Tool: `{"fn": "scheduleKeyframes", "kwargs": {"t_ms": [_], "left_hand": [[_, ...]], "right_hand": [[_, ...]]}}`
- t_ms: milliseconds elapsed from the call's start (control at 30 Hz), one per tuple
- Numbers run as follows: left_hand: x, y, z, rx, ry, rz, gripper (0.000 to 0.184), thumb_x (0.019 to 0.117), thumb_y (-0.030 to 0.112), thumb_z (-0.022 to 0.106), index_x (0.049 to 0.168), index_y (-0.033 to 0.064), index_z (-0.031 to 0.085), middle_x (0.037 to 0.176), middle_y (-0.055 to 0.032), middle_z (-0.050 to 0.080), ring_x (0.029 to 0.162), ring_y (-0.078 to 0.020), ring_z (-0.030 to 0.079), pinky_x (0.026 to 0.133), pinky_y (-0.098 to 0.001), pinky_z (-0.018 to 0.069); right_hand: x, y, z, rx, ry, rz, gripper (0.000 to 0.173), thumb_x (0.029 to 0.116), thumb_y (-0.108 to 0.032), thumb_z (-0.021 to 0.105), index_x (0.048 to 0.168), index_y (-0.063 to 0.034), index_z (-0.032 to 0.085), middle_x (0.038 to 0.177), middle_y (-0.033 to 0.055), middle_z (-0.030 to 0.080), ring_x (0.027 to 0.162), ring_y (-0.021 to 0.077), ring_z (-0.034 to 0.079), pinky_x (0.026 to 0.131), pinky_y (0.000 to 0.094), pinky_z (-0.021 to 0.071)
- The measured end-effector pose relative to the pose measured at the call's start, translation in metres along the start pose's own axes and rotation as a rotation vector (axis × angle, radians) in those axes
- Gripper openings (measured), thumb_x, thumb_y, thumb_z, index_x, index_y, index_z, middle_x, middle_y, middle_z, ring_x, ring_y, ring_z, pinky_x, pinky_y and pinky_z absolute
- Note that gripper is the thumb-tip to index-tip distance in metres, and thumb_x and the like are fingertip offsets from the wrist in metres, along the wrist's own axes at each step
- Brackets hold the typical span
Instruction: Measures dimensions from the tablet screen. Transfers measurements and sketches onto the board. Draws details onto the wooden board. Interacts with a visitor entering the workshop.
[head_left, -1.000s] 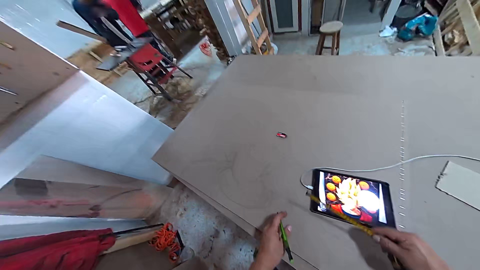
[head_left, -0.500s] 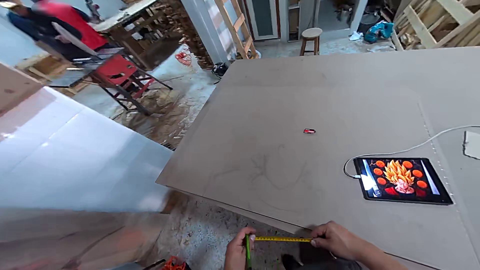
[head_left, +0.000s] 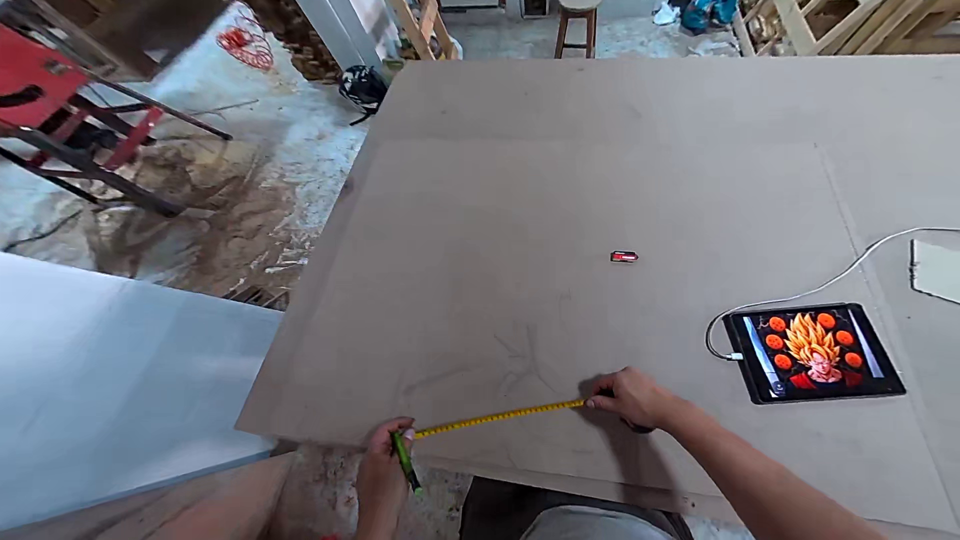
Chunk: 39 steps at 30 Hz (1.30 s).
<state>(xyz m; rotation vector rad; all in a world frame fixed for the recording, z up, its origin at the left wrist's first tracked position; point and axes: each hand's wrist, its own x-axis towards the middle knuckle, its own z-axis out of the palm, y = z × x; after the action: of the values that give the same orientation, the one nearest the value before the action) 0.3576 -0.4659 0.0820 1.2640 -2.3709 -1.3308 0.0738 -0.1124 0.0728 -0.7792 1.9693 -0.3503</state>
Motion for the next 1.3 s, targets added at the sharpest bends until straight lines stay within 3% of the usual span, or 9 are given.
{"fn": "scheduleKeyframes", "kwargs": {"t_ms": [133, 233, 333, 400, 500, 667, 867, 1300], "left_hand": [[0.092, 0.018, 0.009, 0.068, -0.052, 0.086, 0.021, 0.1006, 0.014, 0.062, 0.119, 0.0065, 0.068, 0.098, -0.0082, 0.070, 0.075, -0.0172, 0.067, 0.069, -0.0390, 0.0585], [0.157, 0.050, 0.032, 0.220, -0.156, 0.053, 0.020, 0.1041, 0.016, 0.060, 0.122, 0.0123, 0.068, 0.104, -0.0103, 0.071, 0.086, -0.0243, 0.070, 0.079, -0.0502, 0.0586], [0.201, 0.072, 0.063, 0.383, -0.100, 0.165, 0.027, 0.1052, 0.021, 0.058, 0.131, 0.0181, 0.066, 0.119, -0.0122, 0.070, 0.106, -0.0321, 0.069, 0.090, -0.0593, 0.0554], [0.215, 0.074, 0.079, 0.470, -0.003, 0.347, 0.036, 0.1024, 0.022, 0.061, 0.138, 0.0138, 0.061, 0.128, -0.0162, 0.066, 0.121, -0.0363, 0.062, 0.104, -0.0582, 0.0487], [0.211, 0.066, 0.088, 0.556, 0.015, 0.590, 0.042, 0.1003, 0.026, 0.062, 0.138, 0.0087, 0.060, 0.143, -0.0175, 0.057, 0.133, -0.0380, 0.054, 0.111, -0.0574, 0.0432], [0.188, 0.036, 0.112, 0.580, -0.098, 0.797, 0.041, 0.1004, 0.028, 0.058, 0.138, 0.0123, 0.063, 0.157, -0.0082, 0.049, 0.150, -0.0250, 0.039, 0.125, -0.0498, 0.0281], [0.206, 0.050, 0.122, 0.615, -0.066, 0.635, 0.044, 0.1049, 0.032, 0.053, 0.143, 0.0105, 0.059, 0.160, -0.0048, 0.044, 0.152, -0.0202, 0.035, 0.127, -0.0416, 0.0268], [0.213, 0.048, 0.127, 0.682, -0.051, 0.618, 0.046, 0.1061, 0.033, 0.049, 0.148, 0.0140, 0.053, 0.165, 0.0001, 0.037, 0.155, -0.0174, 0.027, 0.129, -0.0382, 0.0207]], "right_hand": [[0.024, 0.009, -0.030, -0.048, 0.160, 0.166, 0.049, 0.0998, -0.062, 0.054, 0.106, -0.0177, 0.075, 0.092, 0.0061, 0.073, 0.089, 0.0246, 0.071, 0.083, 0.0526, 0.0565], [0.043, 0.007, -0.049, -0.122, 0.235, 0.301, 0.049, 0.1005, -0.062, 0.052, 0.100, -0.0182, 0.073, 0.090, 0.0066, 0.072, 0.090, 0.0273, 0.071, 0.080, 0.0554, 0.0564], [0.057, -0.001, -0.062, -0.157, 0.301, 0.405, 0.046, 0.1002, -0.061, 0.052, 0.095, -0.0204, 0.073, 0.087, 0.0044, 0.072, 0.087, 0.0258, 0.072, 0.075, 0.0553, 0.0576], [0.064, -0.007, -0.069, -0.164, 0.332, 0.447, 0.045, 0.1006, -0.060, 0.052, 0.092, -0.0203, 0.072, 0.085, 0.0041, 0.072, 0.085, 0.0262, 0.071, 0.073, 0.0552, 0.0574], [0.070, -0.016, -0.076, -0.165, 0.324, 0.477, 0.043, 0.1010, -0.058, 0.054, 0.091, -0.0202, 0.072, 0.084, 0.0044, 0.072, 0.084, 0.0265, 0.071, 0.073, 0.0552, 0.0572], [0.076, -0.011, -0.082, -0.170, 0.310, 0.461, 0.048, 0.0992, -0.062, 0.055, 0.084, -0.0192, 0.070, 0.079, 0.0053, 0.069, 0.081, 0.0266, 0.070, 0.071, 0.0545, 0.0558], [0.098, -0.012, -0.101, -0.181, 0.332, 0.396, 0.046, 0.0988, -0.061, 0.057, 0.086, -0.0186, 0.072, 0.078, 0.0061, 0.070, 0.079, 0.0282, 0.070, 0.068, 0.0560, 0.0557], [0.112, -0.004, -0.116, -0.190, 0.257, 0.372, 0.045, 0.0990, -0.061, 0.056, 0.083, -0.0220, 0.073, 0.076, 0.0039, 0.069, 0.076, 0.0256, 0.069, 0.065, 0.0537, 0.0542]]}}
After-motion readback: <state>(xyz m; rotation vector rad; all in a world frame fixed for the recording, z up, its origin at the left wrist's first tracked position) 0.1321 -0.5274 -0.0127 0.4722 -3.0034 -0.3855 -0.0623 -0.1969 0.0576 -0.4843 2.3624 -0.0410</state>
